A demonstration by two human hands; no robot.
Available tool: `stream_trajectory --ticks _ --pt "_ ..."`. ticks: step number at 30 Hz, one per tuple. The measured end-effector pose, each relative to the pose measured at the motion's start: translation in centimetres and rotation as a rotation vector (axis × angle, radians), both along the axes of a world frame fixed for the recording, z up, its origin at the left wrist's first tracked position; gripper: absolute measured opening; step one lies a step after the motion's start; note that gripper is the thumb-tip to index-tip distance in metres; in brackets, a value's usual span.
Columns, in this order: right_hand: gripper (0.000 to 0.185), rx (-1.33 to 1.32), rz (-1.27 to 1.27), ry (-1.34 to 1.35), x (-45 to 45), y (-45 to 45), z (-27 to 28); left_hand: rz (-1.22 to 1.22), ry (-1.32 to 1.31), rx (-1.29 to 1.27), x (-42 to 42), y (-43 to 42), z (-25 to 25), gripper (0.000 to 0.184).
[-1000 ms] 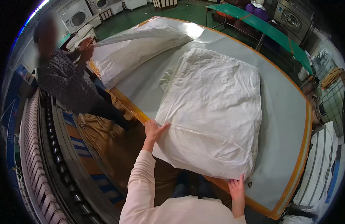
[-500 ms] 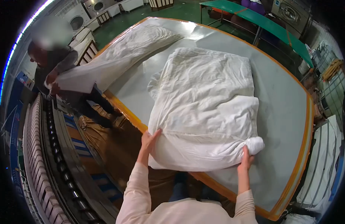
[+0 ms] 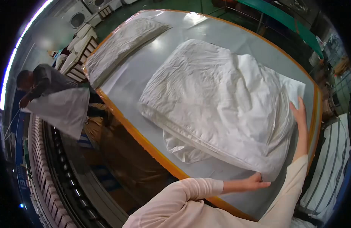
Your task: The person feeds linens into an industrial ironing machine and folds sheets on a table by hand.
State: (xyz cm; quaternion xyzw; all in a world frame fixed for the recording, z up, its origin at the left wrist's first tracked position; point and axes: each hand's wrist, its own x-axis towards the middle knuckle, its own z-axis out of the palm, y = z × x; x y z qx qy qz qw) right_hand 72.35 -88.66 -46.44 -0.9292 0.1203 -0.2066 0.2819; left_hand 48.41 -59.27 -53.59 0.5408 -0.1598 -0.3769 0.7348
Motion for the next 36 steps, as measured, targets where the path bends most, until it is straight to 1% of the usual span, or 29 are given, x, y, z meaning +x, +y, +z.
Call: stream_trajectory --ticks 1,2,3,4,5,6,7,8,9,10,11,12,14,15,16,17,19,20,23,26,27,29,30,31,32,33,34,35,36 --pt "0.057 -0.037 0.020 0.034 -2.5 0.8 1.1 -0.132 -0.257 -0.011 2.4 1.5 0.7 0.041" --pt "0.052 -0.036 0.065 0.028 -6.1 1.8 2.1 -0.399 -0.301 0.099 4.9 3.3 0.6 0.035" --pt "0.048 0.022 0.038 0.054 -9.6 1.4 1.5 -0.677 -0.383 0.193 7.4 5.0 0.4 0.030" --pt "0.043 0.079 0.016 0.075 -13.5 1.1 0.7 -0.417 -0.560 0.168 9.3 8.1 -0.9 0.023" --pt "0.038 0.232 -0.073 0.082 -17.8 0.1 -1.5 -0.130 -0.561 0.231 12.2 12.0 2.1 0.015" --pt "0.029 0.397 -0.138 0.055 -22.6 -0.5 -3.8 0.261 -0.540 0.236 14.7 16.0 0.9 0.028" --pt "0.026 0.545 -0.225 0.028 -26.9 1.6 -4.0 0.593 -0.638 0.551 18.0 20.0 2.4 0.033" --pt "0.030 0.723 -0.443 -0.026 -30.4 4.8 -4.5 0.873 -0.962 0.633 22.8 25.1 -0.4 0.031" --pt "0.032 0.799 -0.580 -0.034 -33.0 8.8 -4.7 1.066 -1.162 0.820 26.1 29.3 0.5 0.031" --pt "0.035 0.907 -0.690 0.044 -36.6 10.4 -7.5 1.106 -1.116 1.156 28.9 33.3 1.4 0.041" --pt "0.039 1.063 -0.642 0.060 -38.1 14.0 -8.2 1.064 -1.089 1.362 31.7 37.2 1.4 0.050" --pt "0.049 1.320 -0.668 0.133 -40.7 15.3 -11.6 1.028 -0.963 1.527 34.1 40.6 0.2 0.074" --pt "0.061 1.762 -0.610 0.161 -42.3 19.6 -14.5 0.812 -0.582 1.566 37.2 43.9 -0.3 0.082" --pt "0.061 1.768 -0.565 0.077 -40.2 21.5 -13.5 0.695 -0.385 1.562 38.2 44.7 -0.6 0.087" --pt "0.060 1.772 -0.525 0.005 -37.4 23.4 -11.1 0.589 -0.304 1.523 38.9 45.4 -0.8 0.093" --pt "0.060 1.778 -0.489 -0.058 -35.1 24.7 -9.5 0.648 -0.353 1.428 38.6 45.5 -0.8 0.092" --pt "0.072 1.699 -0.475 -0.114 -31.3 22.7 -12.1 0.755 -0.448 1.251 37.2 45.3 -1.2 0.088" --pt "0.079 1.661 -0.469 -0.143 -29.8 22.0 -12.9 0.753 -0.405 1.260 37.3 45.6 -1.9 0.082" --pt "0.081 1.173 -0.809 -0.088 -22.8 23.5 -10.7 0.733 -0.473 1.178 36.6 46.1 -2.8 0.078" --pt "0.077 1.175 -0.768 -0.071 -22.5 20.7 -12.3 0.759 -0.508 0.970 34.3 46.9 -4.8 0.063" --pt "0.074 1.110 -0.807 -0.051 -22.4 19.6 -12.6 0.770 -0.531 0.894 33.0 47.0 -5.8 0.059" --pt "0.069 0.970 -0.878 -0.023 -21.5 18.0 -11.0 0.832 -0.373 0.857 28.4 46.1 -4.9 0.050" --pt "0.073 0.906 -0.889 0.103 -21.1 17.3 -9.6 0.861 -0.295 0.836 25.8 45.7 -4.7 0.046" --pt "0.077 0.840 -0.896 0.225 -20.6 16.6 -7.9 0.888 -0.376 0.844 23.2 45.7 -5.5 0.042" --pt "0.076 0.794 -0.862 0.251 -19.8 16.6 -6.2 0.900 -0.352 0.743 20.3 45.6 -6.2 0.041" --pt "0.075 0.747 -0.829 0.275 -19.1 16.6 -4.5 0.934 -0.461 0.755 17.2 45.2 -5.5 0.041" --pt "0.074 0.707 -0.787 0.275 -18.2 15.9 -4.0 0.949 -0.395 0.776 14.1 44.7 -5.5 0.042" --pt "0.074 0.685 -0.737 0.266 -17.3 14.8 -4.0 1.010 -0.387 0.744 11.2 43.7 -4.4 0.041" --pt "0.073 0.663 -0.691 0.256 -16.4 13.5 -4.2 1.041 -0.351 0.780 8.4 42.5 -3.3 0.041"
